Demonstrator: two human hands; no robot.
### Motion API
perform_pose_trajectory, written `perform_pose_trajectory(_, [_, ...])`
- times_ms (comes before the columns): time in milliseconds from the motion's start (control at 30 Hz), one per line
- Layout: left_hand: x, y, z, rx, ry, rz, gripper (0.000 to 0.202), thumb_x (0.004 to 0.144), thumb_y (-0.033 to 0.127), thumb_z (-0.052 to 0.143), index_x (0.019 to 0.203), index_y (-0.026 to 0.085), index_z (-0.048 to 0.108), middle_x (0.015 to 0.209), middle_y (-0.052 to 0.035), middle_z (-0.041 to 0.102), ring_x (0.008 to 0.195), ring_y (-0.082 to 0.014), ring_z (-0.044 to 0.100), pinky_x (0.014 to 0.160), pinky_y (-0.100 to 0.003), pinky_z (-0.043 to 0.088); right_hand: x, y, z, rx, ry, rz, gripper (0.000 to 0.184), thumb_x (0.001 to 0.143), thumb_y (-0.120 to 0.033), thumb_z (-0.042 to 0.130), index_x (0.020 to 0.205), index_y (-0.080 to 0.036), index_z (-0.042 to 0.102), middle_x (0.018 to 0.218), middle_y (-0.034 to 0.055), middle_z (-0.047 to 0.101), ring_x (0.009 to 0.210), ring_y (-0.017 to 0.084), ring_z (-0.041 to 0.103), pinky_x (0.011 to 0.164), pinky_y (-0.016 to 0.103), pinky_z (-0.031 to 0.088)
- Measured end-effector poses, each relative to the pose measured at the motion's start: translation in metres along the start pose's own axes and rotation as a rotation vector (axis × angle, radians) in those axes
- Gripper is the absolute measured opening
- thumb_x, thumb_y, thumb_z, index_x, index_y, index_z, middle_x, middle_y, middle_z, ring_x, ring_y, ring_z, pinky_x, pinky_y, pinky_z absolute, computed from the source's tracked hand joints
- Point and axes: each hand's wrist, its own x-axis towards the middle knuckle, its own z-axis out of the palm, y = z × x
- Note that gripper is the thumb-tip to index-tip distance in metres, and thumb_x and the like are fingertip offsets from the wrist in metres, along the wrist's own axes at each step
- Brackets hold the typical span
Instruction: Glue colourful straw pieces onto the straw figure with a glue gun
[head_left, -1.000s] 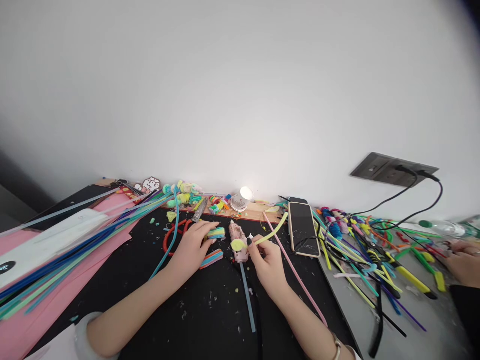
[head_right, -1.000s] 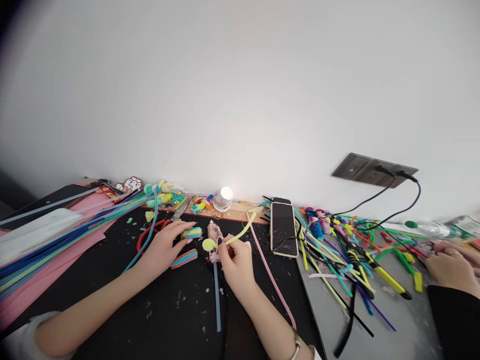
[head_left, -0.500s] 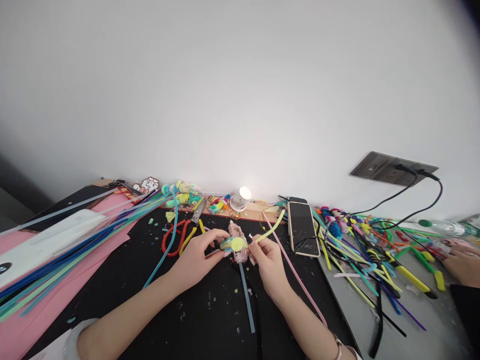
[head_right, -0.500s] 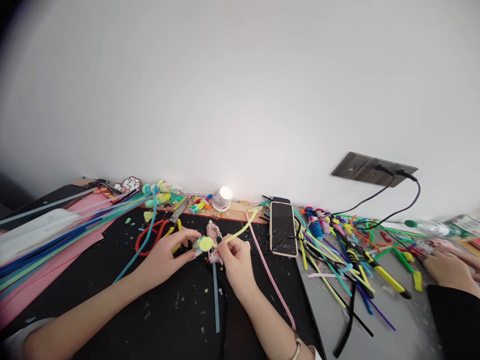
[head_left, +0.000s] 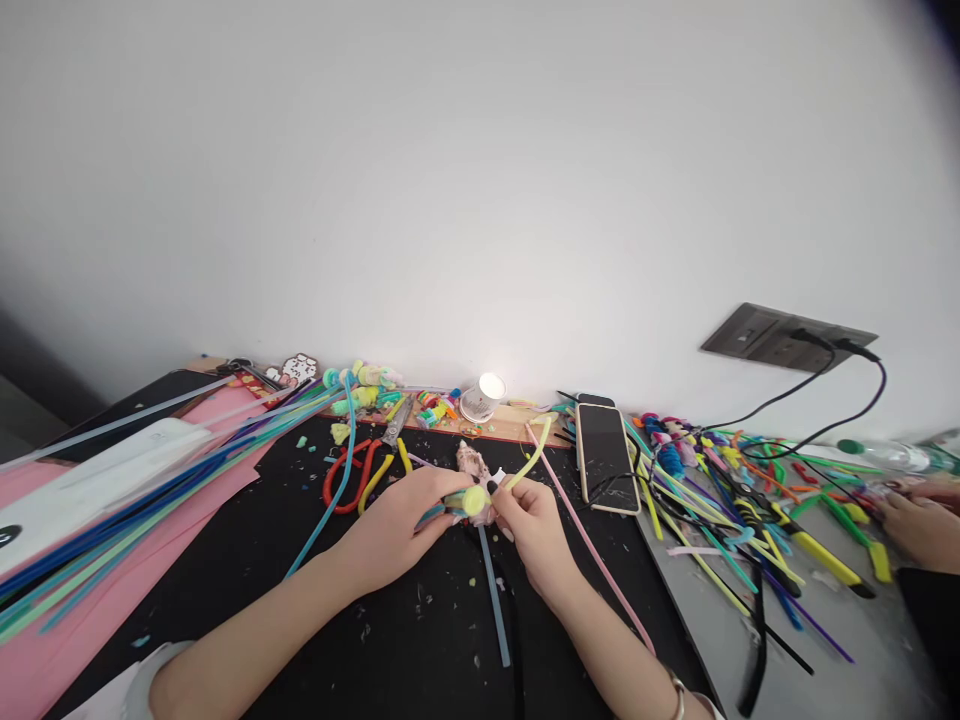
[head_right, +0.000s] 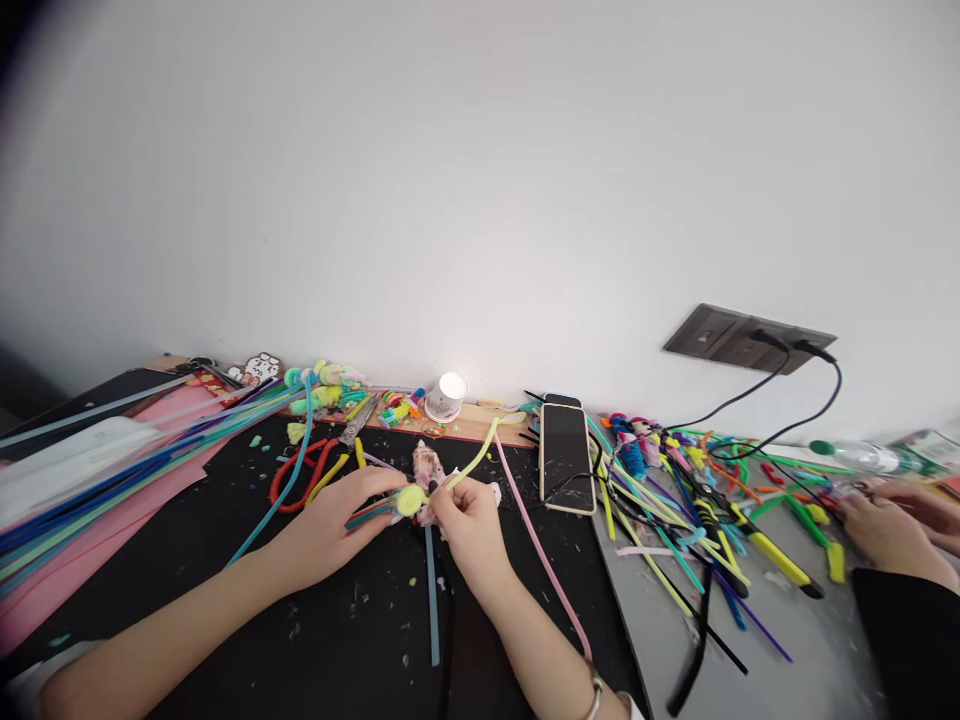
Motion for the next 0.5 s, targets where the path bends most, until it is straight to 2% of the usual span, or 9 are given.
perform_pose_trajectory(133, [0.0009, -0.0005, -0.0015, 0.116, 0.012, 0.204, 0.036, 0.098, 0.008, 0.047, 0.127, 0.025, 0.06, 0.12, -0.0083, 0.073, 0.112, -0.0199, 0.068, 0.096, -0.032, 0.056, 0.0002, 0.0002, 0.0004, 0.004, -0.006, 0.035, 0.027, 0.073, -0.035, 0.059, 0.051, -0.02, 0.056, 0.044, -0.0073, 0.041, 0.044, 0.008, 0.024, 0.047, 0.026, 0.017])
perform_pose_trajectory(233, [0.0017, 0.001, -0.0025, 0.154, 0.023, 0.267, 0.034, 0.098, 0.007, 0.047, 0.123, 0.024, 0.062, 0.117, -0.0081, 0.073, 0.107, -0.0184, 0.069, 0.092, -0.029, 0.057, 0.0009, 0.0002, 0.0005, 0.016, -0.004, 0.054, 0.025, 0.071, -0.034, 0.059, 0.049, -0.021, 0.054, 0.043, -0.0078, 0.039, 0.044, 0.007, 0.024, 0.046, 0.026, 0.015])
perform_pose_trajectory(367, [-0.0007, -0.0002, -0.0012, 0.132, 0.033, 0.261, 0.033, 0.098, 0.008, 0.049, 0.122, 0.023, 0.064, 0.116, -0.0086, 0.074, 0.107, -0.0187, 0.07, 0.092, -0.029, 0.058, 0.0008, -0.0008, 0.0006, 0.037, -0.022, 0.056, 0.027, 0.072, -0.034, 0.059, 0.049, -0.02, 0.055, 0.042, -0.0084, 0.037, 0.043, 0.007, 0.023, 0.046, 0.025, 0.016])
perform_pose_trajectory(500, [-0.0039, -0.0019, 0.0006, 0.043, 0.007, 0.151, 0.032, 0.097, 0.01, 0.05, 0.121, 0.025, 0.066, 0.119, -0.0084, 0.074, 0.11, -0.0194, 0.07, 0.098, -0.031, 0.056, -0.0003, -0.0017, 0.0012, 0.052, -0.024, 0.029, 0.03, 0.075, -0.036, 0.063, 0.051, -0.02, 0.056, 0.044, -0.0068, 0.043, 0.045, 0.008, 0.028, 0.048, 0.025, 0.02])
